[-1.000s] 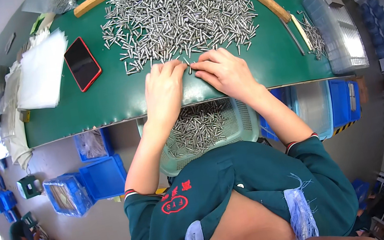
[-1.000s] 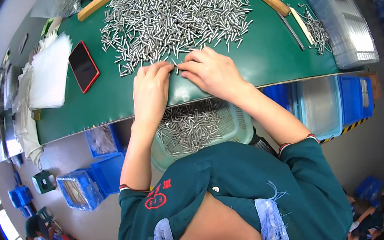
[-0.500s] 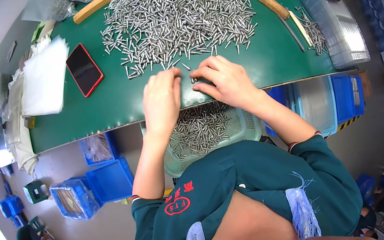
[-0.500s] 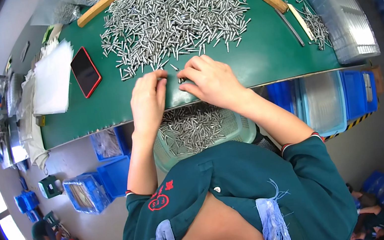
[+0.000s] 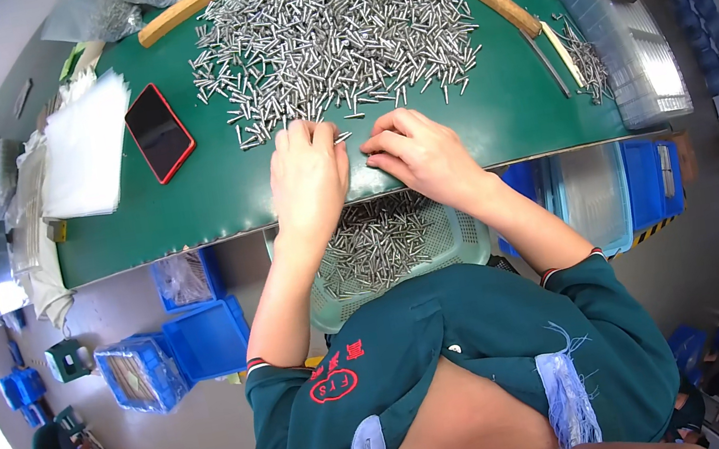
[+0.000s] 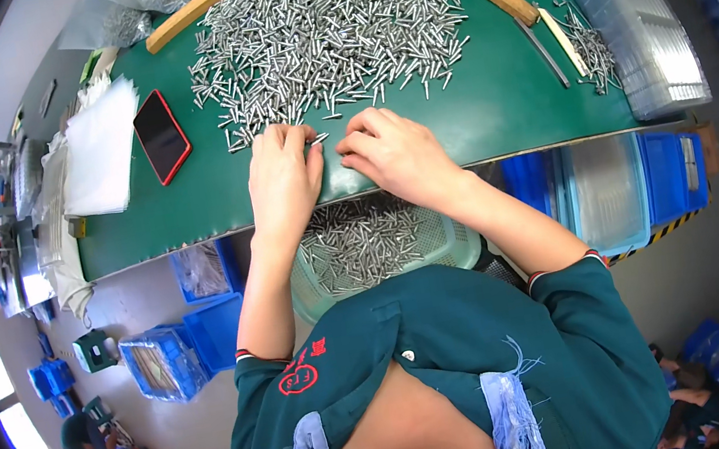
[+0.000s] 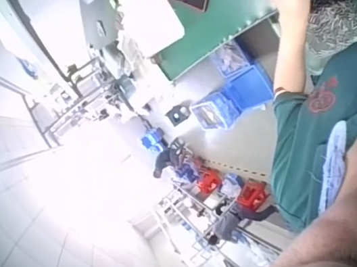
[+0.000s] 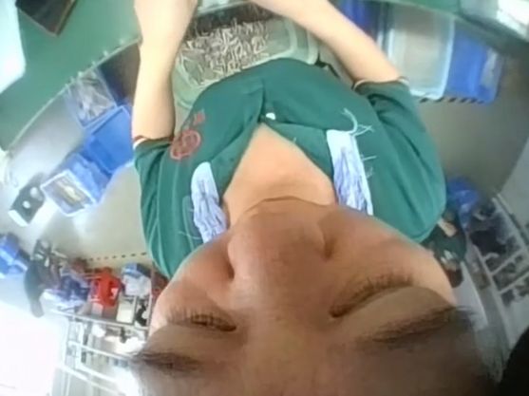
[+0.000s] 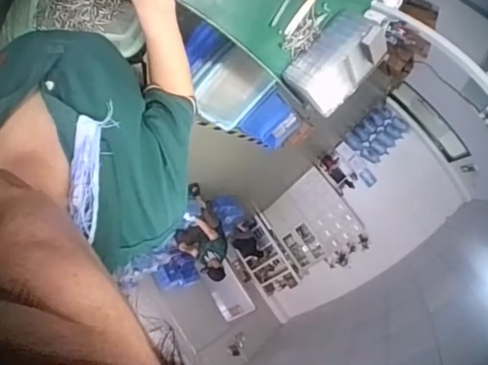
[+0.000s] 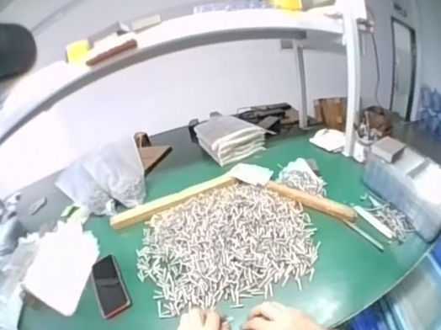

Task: Sorting and inspecting small metal pins at an industrial workbench.

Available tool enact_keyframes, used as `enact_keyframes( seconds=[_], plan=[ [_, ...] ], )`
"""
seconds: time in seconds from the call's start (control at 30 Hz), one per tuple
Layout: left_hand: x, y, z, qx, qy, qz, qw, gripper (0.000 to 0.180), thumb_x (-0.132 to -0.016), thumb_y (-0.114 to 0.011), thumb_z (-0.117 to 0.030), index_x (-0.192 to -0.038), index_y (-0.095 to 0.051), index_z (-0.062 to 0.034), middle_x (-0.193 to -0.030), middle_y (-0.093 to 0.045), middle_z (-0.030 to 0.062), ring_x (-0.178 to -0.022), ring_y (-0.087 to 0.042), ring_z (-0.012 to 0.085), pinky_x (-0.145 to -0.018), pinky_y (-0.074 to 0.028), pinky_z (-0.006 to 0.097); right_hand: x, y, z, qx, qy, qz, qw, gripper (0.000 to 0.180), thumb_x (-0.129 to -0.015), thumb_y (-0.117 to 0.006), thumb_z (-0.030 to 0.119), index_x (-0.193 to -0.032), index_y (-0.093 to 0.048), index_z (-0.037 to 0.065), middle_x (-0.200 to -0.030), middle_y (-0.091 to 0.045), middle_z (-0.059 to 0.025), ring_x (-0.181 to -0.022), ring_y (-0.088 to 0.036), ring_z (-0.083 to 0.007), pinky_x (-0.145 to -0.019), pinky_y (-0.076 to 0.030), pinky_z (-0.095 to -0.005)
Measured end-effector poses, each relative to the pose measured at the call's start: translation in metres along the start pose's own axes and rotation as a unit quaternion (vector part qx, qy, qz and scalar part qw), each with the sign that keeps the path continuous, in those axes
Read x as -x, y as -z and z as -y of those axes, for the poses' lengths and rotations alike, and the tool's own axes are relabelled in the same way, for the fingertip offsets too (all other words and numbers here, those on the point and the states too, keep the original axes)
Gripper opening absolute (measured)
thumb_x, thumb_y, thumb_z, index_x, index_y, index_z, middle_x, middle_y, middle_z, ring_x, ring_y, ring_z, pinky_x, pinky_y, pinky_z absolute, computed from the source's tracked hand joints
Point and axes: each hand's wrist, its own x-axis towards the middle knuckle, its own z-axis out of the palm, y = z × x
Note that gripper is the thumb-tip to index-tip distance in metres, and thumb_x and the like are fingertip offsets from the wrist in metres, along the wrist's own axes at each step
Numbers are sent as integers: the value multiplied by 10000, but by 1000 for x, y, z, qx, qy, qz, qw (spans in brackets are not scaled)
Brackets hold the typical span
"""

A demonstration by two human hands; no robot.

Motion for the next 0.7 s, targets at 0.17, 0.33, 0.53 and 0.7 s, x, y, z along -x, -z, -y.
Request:
enact_keyframes(
  seconds=[0.17,0.33,0.53,0.7],
  plan=[
    [15,7,-12,35,29,41,998,162,-812,-677,-140,-941,-625,-57,-880,-575,97,-871,-570,286,-763,-473,382,-3,5,2,-31,-14,10,999,291,-749,-745,191,-992,-629,79,-963,-565,-47,-905,-591,-240,-755,-503,-359],
    [21,14,-17,66,29,65,995,157,-831,-650,-134,-957,-635,-43,-885,-562,117,-858,-561,299,-753,-469,406,-5,11,-2,10,-10,34,999,383,-754,-755,237,-1082,-626,87,-1052,-565,-53,-940,-591,-244,-780,-506,-360],
    [31,16,-20,102,27,49,993,143,-830,-638,-79,-968,-658,-47,-863,-568,113,-843,-563,300,-754,-467,383,-7,19,3,16,-6,64,998,336,-748,-758,227,-1047,-652,116,-1022,-574,-31,-914,-593,-219,-751,-510,-345],
    [43,26,-27,388,182,167,888,152,-898,-587,-90,-1019,-652,-26,-886,-631,76,-824,-623,164,-723,-490,296,-6,14,0,43,23,54,997,241,-756,-748,235,-960,-677,129,-956,-594,1,-879,-591,-195,-723,-510,-326]
  ],
)
